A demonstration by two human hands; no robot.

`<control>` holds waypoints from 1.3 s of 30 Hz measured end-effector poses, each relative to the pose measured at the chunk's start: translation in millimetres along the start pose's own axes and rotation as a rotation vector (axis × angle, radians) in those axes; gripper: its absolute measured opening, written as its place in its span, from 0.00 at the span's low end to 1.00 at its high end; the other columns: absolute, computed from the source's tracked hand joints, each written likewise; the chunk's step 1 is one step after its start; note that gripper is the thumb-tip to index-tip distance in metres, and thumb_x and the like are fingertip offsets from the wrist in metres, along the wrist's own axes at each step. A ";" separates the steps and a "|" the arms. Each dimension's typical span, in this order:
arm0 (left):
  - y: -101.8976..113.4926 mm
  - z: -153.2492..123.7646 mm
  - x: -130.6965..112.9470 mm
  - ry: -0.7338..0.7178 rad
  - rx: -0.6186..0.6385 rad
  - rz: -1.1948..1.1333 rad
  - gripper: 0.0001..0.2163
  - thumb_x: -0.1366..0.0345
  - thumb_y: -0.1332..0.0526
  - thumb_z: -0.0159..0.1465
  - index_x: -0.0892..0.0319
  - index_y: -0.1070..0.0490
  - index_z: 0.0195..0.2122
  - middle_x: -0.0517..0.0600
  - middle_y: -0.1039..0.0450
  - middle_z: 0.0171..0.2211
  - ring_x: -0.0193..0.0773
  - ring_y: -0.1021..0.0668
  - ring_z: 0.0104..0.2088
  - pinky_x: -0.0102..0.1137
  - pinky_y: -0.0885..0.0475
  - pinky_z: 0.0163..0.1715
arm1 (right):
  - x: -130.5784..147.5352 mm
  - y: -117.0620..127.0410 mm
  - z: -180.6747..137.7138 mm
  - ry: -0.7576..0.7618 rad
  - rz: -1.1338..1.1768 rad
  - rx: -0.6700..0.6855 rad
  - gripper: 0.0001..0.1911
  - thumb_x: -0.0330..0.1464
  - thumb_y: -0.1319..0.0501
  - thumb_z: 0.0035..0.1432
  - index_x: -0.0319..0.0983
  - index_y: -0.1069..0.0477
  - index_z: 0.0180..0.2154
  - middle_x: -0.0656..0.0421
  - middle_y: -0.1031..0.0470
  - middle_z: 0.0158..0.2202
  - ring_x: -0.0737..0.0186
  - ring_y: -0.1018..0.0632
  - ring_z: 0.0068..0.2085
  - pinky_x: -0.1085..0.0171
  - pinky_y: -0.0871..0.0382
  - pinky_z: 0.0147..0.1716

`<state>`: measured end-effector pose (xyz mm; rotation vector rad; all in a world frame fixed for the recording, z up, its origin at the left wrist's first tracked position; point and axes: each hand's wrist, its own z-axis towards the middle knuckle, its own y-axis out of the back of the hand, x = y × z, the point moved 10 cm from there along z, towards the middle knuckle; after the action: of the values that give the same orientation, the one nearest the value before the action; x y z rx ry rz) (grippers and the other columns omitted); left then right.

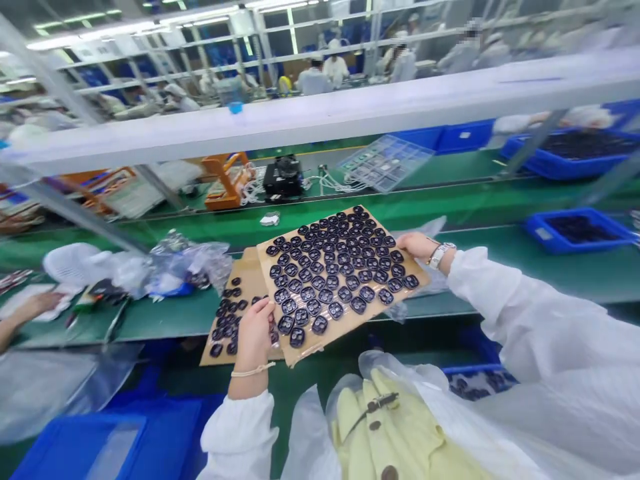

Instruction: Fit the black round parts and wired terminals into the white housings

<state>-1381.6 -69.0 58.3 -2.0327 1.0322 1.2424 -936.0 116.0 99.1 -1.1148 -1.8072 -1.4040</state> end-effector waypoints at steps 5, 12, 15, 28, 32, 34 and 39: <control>-127.7 5.1 2.8 -0.004 0.227 0.127 0.08 0.63 0.43 0.62 0.64 0.32 0.36 0.44 0.34 0.25 0.26 0.33 0.19 0.23 0.35 0.18 | -82.7 101.3 -39.4 -0.174 0.072 -0.111 0.13 0.37 0.45 0.61 0.33 0.32 0.32 0.62 0.31 0.27 0.72 0.30 0.25 0.69 0.32 0.26; -313.2 -26.5 46.6 0.020 0.534 0.269 0.08 0.63 0.43 0.62 0.63 0.32 0.36 0.45 0.32 0.27 0.27 0.31 0.22 0.25 0.33 0.20 | -197.5 239.0 -101.6 -0.326 0.204 -0.365 0.12 0.37 0.45 0.61 0.33 0.32 0.34 0.62 0.31 0.27 0.73 0.30 0.25 0.70 0.33 0.25; -379.7 -48.1 72.6 0.039 0.625 0.305 0.08 0.63 0.43 0.62 0.63 0.32 0.36 0.45 0.32 0.27 0.27 0.31 0.21 0.25 0.33 0.20 | -238.1 289.9 -125.2 -0.371 0.242 -0.459 0.12 0.36 0.44 0.61 0.33 0.33 0.32 0.63 0.32 0.26 0.73 0.31 0.24 0.70 0.34 0.25; -563.2 -101.7 97.6 0.006 0.906 0.467 0.08 0.63 0.43 0.62 0.64 0.32 0.35 0.43 0.33 0.24 0.27 0.32 0.20 0.25 0.34 0.20 | -317.0 392.4 -183.3 -0.473 0.440 -0.756 0.12 0.36 0.44 0.60 0.33 0.31 0.31 0.62 0.30 0.25 0.71 0.29 0.25 0.68 0.33 0.27; -612.7 -100.7 94.3 -0.017 1.006 0.535 0.09 0.62 0.43 0.62 0.63 0.31 0.36 0.45 0.31 0.26 0.28 0.30 0.22 0.26 0.32 0.22 | -334.6 391.0 -197.9 -0.512 0.521 -0.854 0.13 0.38 0.45 0.61 0.34 0.31 0.34 0.61 0.29 0.29 0.71 0.28 0.27 0.68 0.32 0.28; -636.6 -103.3 95.9 -0.020 1.053 0.563 0.10 0.61 0.43 0.62 0.63 0.31 0.37 0.46 0.30 0.29 0.29 0.29 0.24 0.28 0.30 0.24 | -342.7 390.0 -205.0 -0.527 0.551 -0.897 0.13 0.38 0.46 0.61 0.33 0.32 0.35 0.60 0.29 0.30 0.71 0.28 0.27 0.68 0.31 0.28; -685.8 -116.5 104.9 -0.012 1.137 0.606 0.11 0.61 0.43 0.62 0.63 0.32 0.41 0.50 0.29 0.36 0.33 0.26 0.31 0.32 0.28 0.29 | -359.0 395.2 -212.5 -0.533 0.595 -0.973 0.12 0.37 0.46 0.62 0.33 0.33 0.39 0.59 0.30 0.32 0.70 0.28 0.29 0.67 0.30 0.28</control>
<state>-728.9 193.3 50.4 -0.8498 1.8530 0.5977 -426.9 -144.1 41.0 -2.4511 -0.8207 -1.6984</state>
